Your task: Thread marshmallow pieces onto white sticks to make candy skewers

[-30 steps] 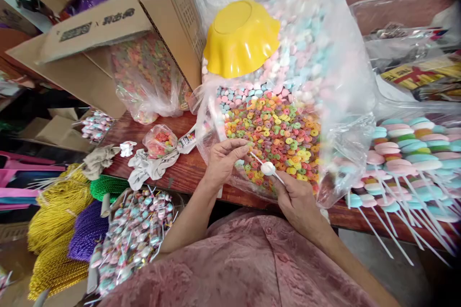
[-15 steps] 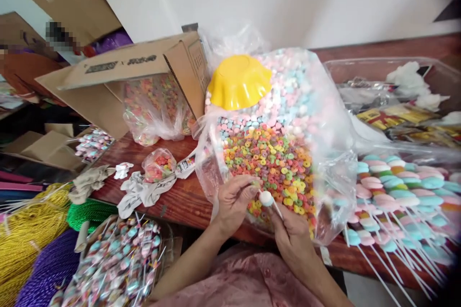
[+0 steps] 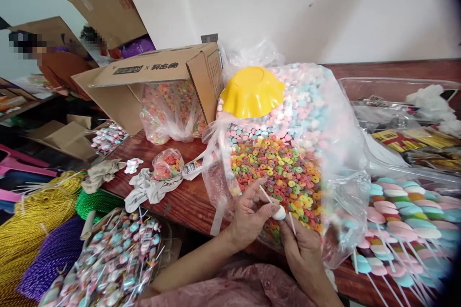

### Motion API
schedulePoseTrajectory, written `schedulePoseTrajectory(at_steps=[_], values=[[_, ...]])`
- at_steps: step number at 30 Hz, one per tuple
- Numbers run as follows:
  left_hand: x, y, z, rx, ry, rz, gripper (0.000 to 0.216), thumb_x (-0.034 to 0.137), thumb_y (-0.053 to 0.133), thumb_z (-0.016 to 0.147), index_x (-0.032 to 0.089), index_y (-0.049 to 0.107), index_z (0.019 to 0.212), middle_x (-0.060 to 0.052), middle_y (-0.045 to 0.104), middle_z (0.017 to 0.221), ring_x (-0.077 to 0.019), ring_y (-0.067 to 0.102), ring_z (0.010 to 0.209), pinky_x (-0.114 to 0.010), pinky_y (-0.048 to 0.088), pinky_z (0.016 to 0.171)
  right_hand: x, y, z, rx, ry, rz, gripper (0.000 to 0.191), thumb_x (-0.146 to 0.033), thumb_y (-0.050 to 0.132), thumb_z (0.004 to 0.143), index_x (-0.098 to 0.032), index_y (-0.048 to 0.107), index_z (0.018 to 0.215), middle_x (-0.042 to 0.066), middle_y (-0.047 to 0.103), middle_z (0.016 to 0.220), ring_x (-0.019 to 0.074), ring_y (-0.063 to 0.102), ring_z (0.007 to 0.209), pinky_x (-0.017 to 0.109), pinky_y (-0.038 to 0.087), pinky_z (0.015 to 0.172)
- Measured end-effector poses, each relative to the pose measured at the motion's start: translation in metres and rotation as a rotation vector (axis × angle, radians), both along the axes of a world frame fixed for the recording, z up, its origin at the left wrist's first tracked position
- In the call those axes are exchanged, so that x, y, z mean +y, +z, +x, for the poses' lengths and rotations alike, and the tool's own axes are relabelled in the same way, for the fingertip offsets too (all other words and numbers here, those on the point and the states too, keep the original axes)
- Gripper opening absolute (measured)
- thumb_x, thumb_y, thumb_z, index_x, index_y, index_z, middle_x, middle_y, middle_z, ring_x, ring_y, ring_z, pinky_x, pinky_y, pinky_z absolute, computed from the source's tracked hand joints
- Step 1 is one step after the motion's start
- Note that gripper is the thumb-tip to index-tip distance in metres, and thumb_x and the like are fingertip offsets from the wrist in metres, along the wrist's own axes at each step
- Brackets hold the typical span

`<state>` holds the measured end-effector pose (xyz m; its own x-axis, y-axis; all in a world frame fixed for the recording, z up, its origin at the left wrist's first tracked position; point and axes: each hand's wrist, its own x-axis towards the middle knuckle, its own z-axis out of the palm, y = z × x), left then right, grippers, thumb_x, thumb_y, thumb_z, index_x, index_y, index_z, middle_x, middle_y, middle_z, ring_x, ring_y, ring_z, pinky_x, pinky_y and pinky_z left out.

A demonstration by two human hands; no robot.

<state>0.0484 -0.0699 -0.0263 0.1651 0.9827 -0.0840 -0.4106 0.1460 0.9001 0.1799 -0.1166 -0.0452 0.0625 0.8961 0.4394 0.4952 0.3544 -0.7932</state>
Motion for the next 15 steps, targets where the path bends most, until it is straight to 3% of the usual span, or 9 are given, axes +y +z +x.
schedulePoseTrajectory(at_steps=[3, 5, 7, 10, 15], values=[[0.027, 0.012, -0.012, 0.093, -0.119, 0.049, 0.060, 0.049, 0.080, 0.076, 0.016, 0.066, 0.125, -0.005, 0.074, 0.083, -0.0132, 0.067, 0.071, -0.026, 0.053, 0.073, 0.003, 0.001, 0.007, 0.035, -0.054, -0.020, 0.027, -0.032, 0.057, 0.096, -0.016, 0.075, 0.083, -0.003, 0.054, 0.057, 0.0104, 0.046, 0.047, 0.020, 0.040, 0.045], [0.058, 0.021, -0.029, 0.218, -0.128, 0.107, 0.050, 0.056, 0.068, 0.085, 0.012, 0.072, 0.109, -0.009, 0.074, 0.088, -0.0147, 0.068, 0.071, -0.027, 0.054, 0.069, 0.004, -0.001, 0.016, 0.079, -0.097, -0.058, 0.027, -0.036, 0.060, 0.094, -0.016, 0.077, 0.086, -0.003, 0.052, 0.055, 0.0105, 0.044, 0.045, 0.021, 0.039, 0.043], [0.094, 0.026, -0.050, 0.454, -0.064, 0.186, 0.040, 0.047, 0.064, 0.089, 0.012, 0.072, 0.106, -0.008, 0.074, 0.089, -0.0145, 0.067, 0.069, -0.027, 0.054, 0.068, 0.003, -0.003, 0.025, 0.117, -0.126, -0.100, 0.029, -0.040, 0.061, 0.093, -0.017, 0.078, 0.088, -0.003, 0.052, 0.053, 0.0110, 0.044, 0.044, 0.021, 0.039, 0.040], [0.148, 0.026, -0.075, 1.156, 0.054, 0.420, 0.026, 0.026, 0.054, 0.091, 0.011, 0.073, 0.101, -0.004, 0.072, 0.082, -0.0140, 0.065, 0.072, -0.025, 0.052, 0.069, 0.001, -0.007, 0.035, 0.111, -0.140, -0.131, 0.028, -0.040, 0.063, 0.091, -0.017, 0.079, 0.090, -0.001, 0.057, 0.054, 0.0116, 0.049, 0.045, 0.019, 0.042, 0.040], [0.214, 0.023, -0.082, 1.572, 0.014, 0.531, 0.020, 0.010, 0.053, 0.084, 0.010, 0.073, 0.090, -0.009, 0.073, 0.091, -0.0213, 0.066, 0.090, -0.031, 0.051, 0.084, 0.002, -0.011, 0.033, 0.081, -0.153, -0.048, 0.027, -0.037, 0.064, 0.090, -0.016, 0.080, 0.097, 0.002, 0.072, 0.070, 0.0143, 0.065, 0.059, 0.019, 0.055, 0.057]])
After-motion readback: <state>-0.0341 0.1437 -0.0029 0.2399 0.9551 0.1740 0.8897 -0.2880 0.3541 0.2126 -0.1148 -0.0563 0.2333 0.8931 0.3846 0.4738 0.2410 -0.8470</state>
